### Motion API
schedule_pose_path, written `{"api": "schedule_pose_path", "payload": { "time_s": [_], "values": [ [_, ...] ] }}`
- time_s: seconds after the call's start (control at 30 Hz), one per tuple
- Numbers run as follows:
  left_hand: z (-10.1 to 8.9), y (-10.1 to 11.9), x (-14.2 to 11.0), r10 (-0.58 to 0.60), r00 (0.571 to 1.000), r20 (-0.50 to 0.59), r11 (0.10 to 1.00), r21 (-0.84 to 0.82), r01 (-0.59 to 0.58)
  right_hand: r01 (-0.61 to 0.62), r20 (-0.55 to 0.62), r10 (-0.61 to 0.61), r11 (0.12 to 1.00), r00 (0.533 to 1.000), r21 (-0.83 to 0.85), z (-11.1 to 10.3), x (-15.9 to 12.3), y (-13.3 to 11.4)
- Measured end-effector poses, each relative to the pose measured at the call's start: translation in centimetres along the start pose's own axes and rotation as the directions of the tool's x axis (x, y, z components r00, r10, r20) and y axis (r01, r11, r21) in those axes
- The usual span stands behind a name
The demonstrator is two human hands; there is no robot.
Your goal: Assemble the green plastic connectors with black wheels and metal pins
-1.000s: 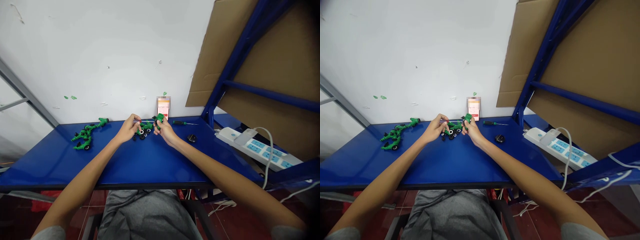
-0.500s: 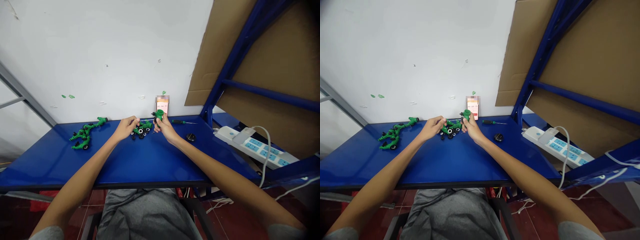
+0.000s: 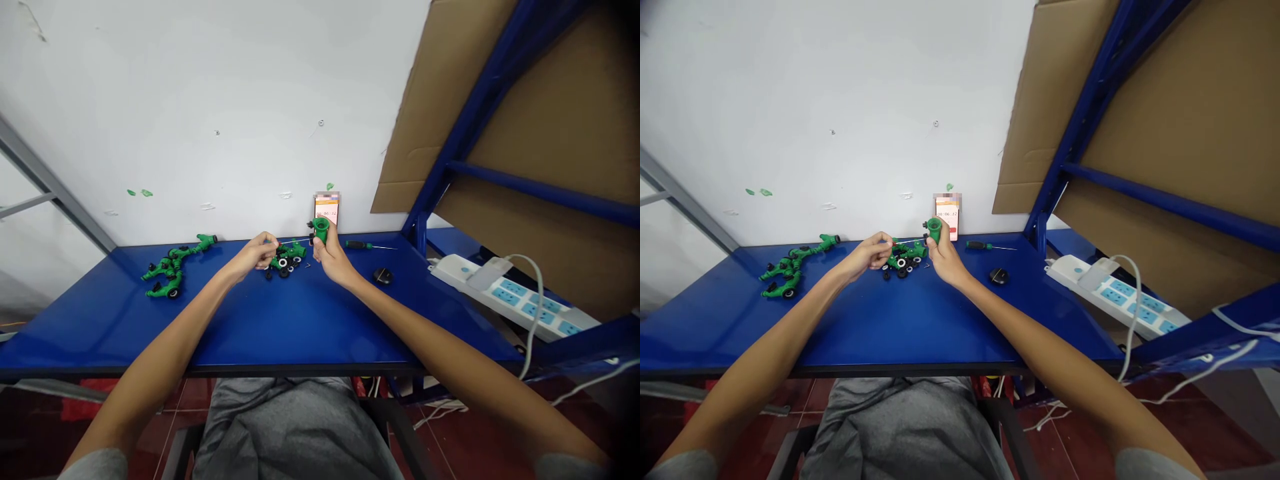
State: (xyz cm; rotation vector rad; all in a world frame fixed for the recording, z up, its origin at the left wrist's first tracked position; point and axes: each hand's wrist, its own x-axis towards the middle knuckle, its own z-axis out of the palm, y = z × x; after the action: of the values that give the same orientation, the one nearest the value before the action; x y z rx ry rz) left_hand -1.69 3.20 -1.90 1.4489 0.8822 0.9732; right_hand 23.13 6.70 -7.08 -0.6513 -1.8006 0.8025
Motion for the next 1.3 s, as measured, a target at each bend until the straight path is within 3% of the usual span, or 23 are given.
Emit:
{"api": "schedule_pose_path", "payload": {
  "time_s": [0.17, 0.33, 0.43, 0.6, 0.7, 0.9, 1.03, 1.17, 1.3],
  "values": [
    [-0.1, -0.3, 0.2, 0.151, 0.988, -0.043, 0.985, 0.089, -0.147, -0.008, -0.061, 0.011, 0.998, 0.998, 0.056, 0.7, 0.0, 0.0],
    [-0.2, -0.6, 0.3, 0.032, 0.999, -0.028, 0.988, 0.149, -0.027, 0.01, -0.076, -0.014, 0.999, 0.997, -0.053, 0.5, -0.3, -0.7],
    [-0.1, -0.6, 0.2, -0.022, 1.0, -0.021, 0.997, 0.078, 0.024, 0.012, -0.055, -0.017, 0.997, 0.998, -0.077, 0.1, -0.2, -0.9],
    [0.0, -0.3, 0.1, 0.086, 0.996, 0.037, 0.995, -0.044, -0.084, 0.008, -0.045, -0.008, 1.0, 0.999, 0.011, 0.1, 0.1, -0.7],
    [0.0, -0.1, 0.0, 0.141, 0.99, -0.022, 0.99, 0.032, -0.14, -0.014, -0.039, 0.016, 0.999, 0.999, 0.045, 0.4, 0.0, -0.7],
    [-0.2, -0.1, 0.3, 0.076, 0.986, -0.145, 0.972, 0.233, -0.041, 0.009, -0.023, -0.009, 1.0, 1.0, 0.028, 0.7, -0.4, -0.9],
    [-0.2, -0.3, 0.3, 0.028, 0.996, -0.084, 0.983, 0.186, -0.012, 0.047, -0.037, -0.045, 0.997, 0.998, 0.064, 0.4, 0.0, -0.6],
    [-0.3, -0.6, 0.4, 0.143, 0.989, 0.03, 0.986, 0.089, -0.145, 0.081, -0.042, -0.078, 0.995, 0.996, 0.062, 0.1, 0.5, -0.4],
    [-0.3, -1.0, 0.6, 0.181, 0.984, -0.005, 0.961, 0.213, -0.176, 0.085, -0.045, -0.083, 0.996, 0.996, 0.041, -0.2, 0.7, -0.5]
  ]
}}
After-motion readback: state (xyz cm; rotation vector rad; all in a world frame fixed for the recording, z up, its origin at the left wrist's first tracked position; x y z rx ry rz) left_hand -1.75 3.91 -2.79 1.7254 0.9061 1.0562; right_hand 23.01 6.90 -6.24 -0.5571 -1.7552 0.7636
